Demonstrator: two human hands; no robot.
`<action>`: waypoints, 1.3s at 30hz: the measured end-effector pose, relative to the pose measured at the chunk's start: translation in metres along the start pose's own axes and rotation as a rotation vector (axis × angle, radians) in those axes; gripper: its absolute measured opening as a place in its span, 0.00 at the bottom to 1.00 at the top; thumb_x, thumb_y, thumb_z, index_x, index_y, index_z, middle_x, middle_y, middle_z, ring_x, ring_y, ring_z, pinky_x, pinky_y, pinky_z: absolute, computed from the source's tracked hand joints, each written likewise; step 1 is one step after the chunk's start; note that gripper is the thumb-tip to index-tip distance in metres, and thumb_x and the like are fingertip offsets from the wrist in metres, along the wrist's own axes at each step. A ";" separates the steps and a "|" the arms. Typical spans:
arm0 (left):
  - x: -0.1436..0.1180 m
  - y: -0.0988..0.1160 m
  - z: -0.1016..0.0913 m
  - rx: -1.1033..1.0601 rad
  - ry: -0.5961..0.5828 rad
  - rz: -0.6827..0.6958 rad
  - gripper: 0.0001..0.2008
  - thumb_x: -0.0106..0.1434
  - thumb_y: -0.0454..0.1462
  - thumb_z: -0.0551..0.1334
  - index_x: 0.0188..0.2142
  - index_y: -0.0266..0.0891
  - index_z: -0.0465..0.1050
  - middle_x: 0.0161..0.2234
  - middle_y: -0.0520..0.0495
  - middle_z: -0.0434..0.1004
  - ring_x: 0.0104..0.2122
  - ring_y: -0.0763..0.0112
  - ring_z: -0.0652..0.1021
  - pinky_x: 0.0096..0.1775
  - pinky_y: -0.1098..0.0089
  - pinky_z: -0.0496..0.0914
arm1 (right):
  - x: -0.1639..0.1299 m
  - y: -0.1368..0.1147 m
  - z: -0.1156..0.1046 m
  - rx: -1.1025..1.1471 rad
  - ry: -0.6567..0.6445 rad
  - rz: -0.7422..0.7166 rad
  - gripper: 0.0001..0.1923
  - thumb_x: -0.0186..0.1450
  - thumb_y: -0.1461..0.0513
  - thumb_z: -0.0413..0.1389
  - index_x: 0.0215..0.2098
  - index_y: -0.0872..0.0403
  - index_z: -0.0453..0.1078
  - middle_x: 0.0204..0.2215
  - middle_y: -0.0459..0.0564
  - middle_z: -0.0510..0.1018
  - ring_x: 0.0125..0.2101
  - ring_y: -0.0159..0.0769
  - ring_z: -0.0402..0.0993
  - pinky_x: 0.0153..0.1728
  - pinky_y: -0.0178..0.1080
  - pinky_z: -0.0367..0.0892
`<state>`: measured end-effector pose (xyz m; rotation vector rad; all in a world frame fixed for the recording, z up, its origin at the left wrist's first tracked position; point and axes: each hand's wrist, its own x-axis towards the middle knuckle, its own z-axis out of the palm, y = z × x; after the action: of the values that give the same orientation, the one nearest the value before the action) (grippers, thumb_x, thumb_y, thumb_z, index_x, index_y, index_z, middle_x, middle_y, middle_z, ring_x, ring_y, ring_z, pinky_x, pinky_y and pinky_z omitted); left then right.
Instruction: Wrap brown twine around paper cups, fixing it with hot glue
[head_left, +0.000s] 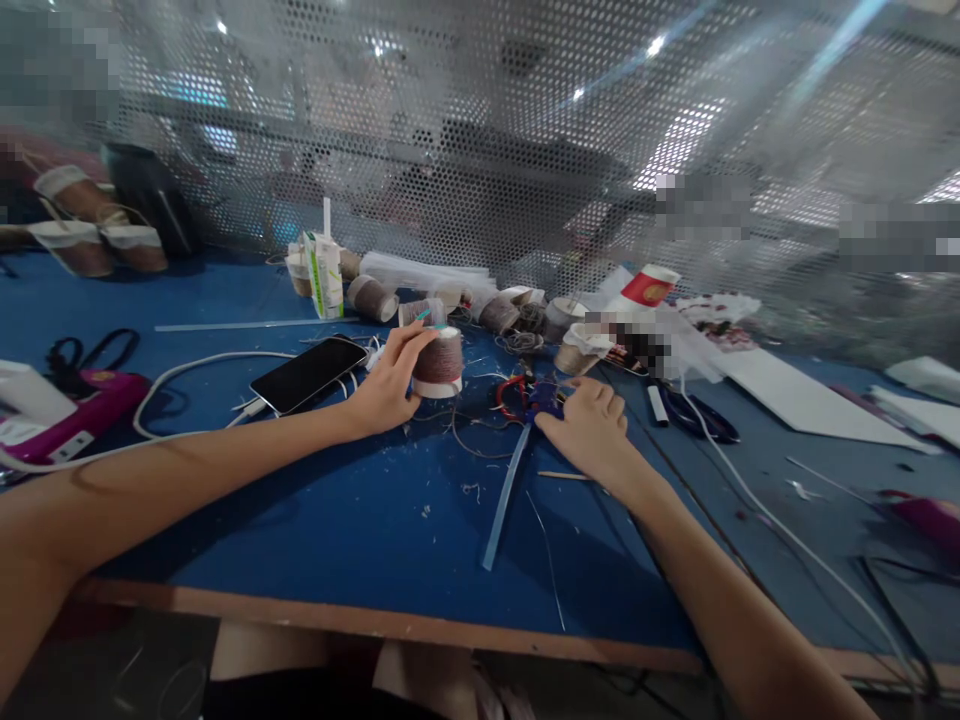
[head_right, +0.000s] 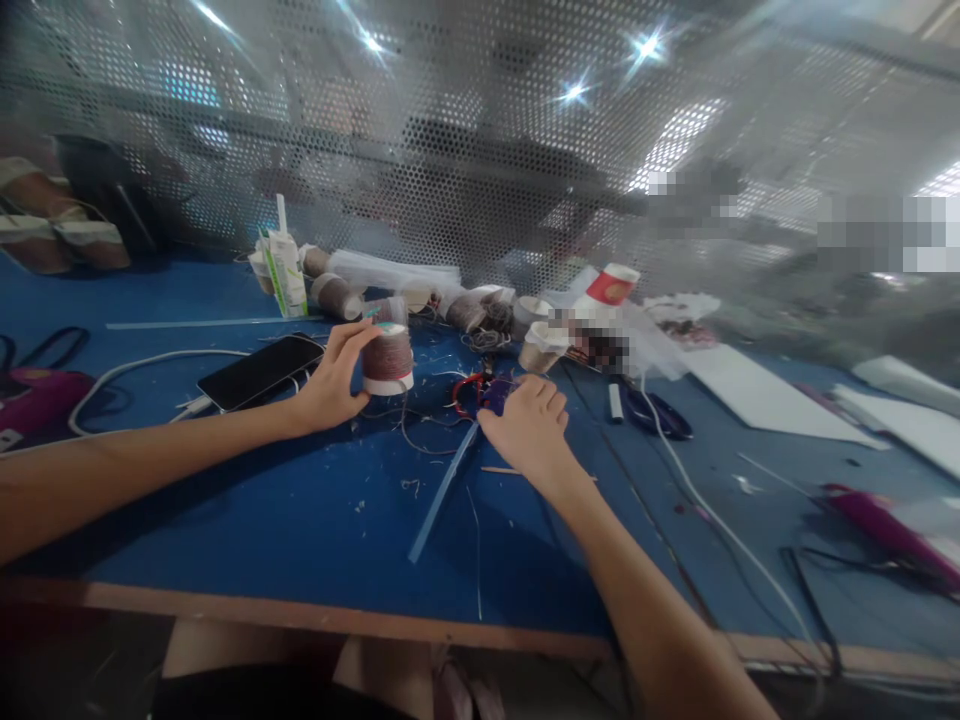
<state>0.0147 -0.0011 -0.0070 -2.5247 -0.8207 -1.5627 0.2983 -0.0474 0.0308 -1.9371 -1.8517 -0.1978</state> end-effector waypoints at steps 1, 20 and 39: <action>0.000 0.000 0.001 0.001 -0.022 0.005 0.44 0.49 0.22 0.59 0.65 0.40 0.50 0.58 0.36 0.58 0.63 0.47 0.63 0.61 0.43 0.66 | -0.002 0.003 0.003 -0.022 -0.031 0.021 0.23 0.54 0.54 0.59 0.43 0.56 0.61 0.42 0.64 0.68 0.48 0.63 0.66 0.44 0.60 0.64; -0.001 -0.014 0.008 -0.294 0.180 -0.066 0.41 0.54 0.42 0.72 0.59 0.42 0.49 0.58 0.36 0.57 0.61 0.52 0.66 0.61 0.49 0.68 | -0.008 -0.030 -0.023 -0.284 -0.050 -0.026 0.14 0.60 0.62 0.53 0.41 0.63 0.61 0.41 0.71 0.70 0.43 0.60 0.70 0.42 0.52 0.66; -0.003 -0.016 0.010 -0.303 0.071 -0.182 0.45 0.49 0.38 0.74 0.59 0.41 0.48 0.54 0.37 0.62 0.56 0.50 0.72 0.59 0.48 0.70 | -0.035 -0.052 -0.020 1.318 -0.264 0.040 0.21 0.56 0.46 0.58 0.33 0.55 0.72 0.10 0.41 0.67 0.09 0.32 0.62 0.10 0.36 0.61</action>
<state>0.0139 0.0145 -0.0181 -2.6368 -0.8875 -1.9580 0.2483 -0.0878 0.0457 -1.0366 -1.3973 1.0622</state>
